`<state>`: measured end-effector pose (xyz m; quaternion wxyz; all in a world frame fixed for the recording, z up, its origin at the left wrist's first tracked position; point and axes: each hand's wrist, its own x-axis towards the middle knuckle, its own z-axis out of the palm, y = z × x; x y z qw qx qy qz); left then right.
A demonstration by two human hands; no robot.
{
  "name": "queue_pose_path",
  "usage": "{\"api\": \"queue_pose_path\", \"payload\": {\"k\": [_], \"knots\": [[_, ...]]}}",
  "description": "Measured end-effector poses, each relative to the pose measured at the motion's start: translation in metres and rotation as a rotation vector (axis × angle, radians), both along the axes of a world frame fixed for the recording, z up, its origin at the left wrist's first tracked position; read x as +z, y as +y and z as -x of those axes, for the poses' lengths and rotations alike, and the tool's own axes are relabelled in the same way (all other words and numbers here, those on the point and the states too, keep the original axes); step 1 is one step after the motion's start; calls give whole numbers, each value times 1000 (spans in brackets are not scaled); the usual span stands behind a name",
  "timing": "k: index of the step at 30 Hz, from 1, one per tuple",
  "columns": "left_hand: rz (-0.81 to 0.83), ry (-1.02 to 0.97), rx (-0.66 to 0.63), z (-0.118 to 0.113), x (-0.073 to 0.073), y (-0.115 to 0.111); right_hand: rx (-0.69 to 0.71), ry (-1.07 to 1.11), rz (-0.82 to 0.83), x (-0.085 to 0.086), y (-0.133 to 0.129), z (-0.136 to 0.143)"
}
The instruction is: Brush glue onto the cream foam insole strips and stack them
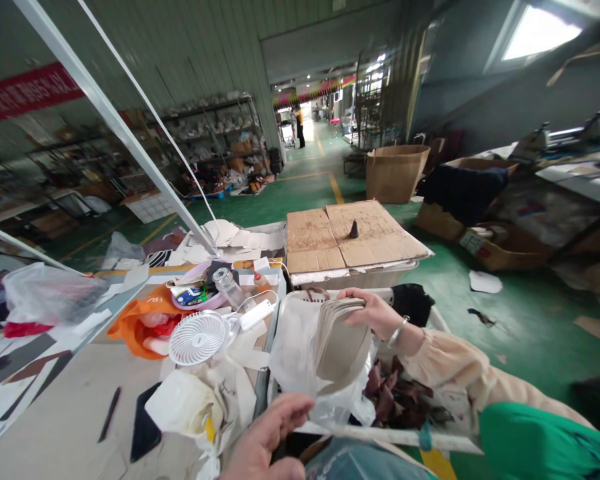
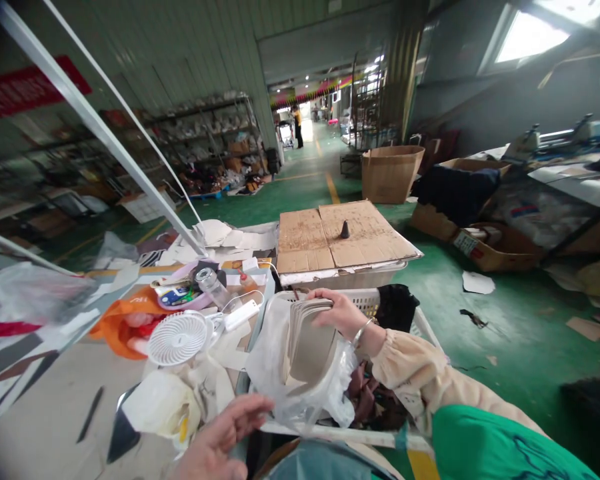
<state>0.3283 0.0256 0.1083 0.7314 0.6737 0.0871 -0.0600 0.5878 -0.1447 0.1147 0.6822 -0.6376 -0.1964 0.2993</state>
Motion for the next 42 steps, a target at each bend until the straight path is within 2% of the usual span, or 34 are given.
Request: {"api": "queue_pose_path", "payload": {"k": [1, 4, 5, 6, 7, 10, 12, 15, 20, 23, 25, 31, 34, 39, 42], "knots": [[-59, -74, 21, -14, -1, -6, 29, 3, 5, 13, -4, 2], [-275, -238, 213, -57, -3, -25, 110, -35, 46, 45, -12, 14], [-299, -249, 263, -70, -4, -32, 130, -56, 64, 53, -14, 18], [-282, -271, 311, -82, -5, -37, 151, -73, 82, 59, -15, 22], [-231, -284, 300, -92, -7, -41, 175, -87, 93, 63, -15, 25], [-73, -325, 202, -112, -15, -50, 258, -85, 109, 68, -9, 28], [9, -321, 194, -115, -20, -54, 323, -31, 105, 68, 0, 24], [132, -311, 299, -109, -22, -57, 392, 34, 74, 69, 22, 17], [476, -240, 513, -83, -2, -48, 550, 103, -51, 73, 75, 14], [549, -198, 658, -60, 9, -36, 670, 179, -105, 64, 116, 29], [581, -173, 744, -42, 10, -29, 740, 215, -104, 55, 142, 47], [630, -286, 1049, 20, -11, -29, 928, 160, -47, 32, 194, 121], [705, -317, 1150, 52, -19, -33, 996, 155, -11, 23, 217, 162], [775, -350, 1254, 105, -16, -31, 1069, 227, 104, 10, 254, 240], [801, -404, 1381, 139, -9, -27, 1185, 229, 155, 4, 259, 284]]}}
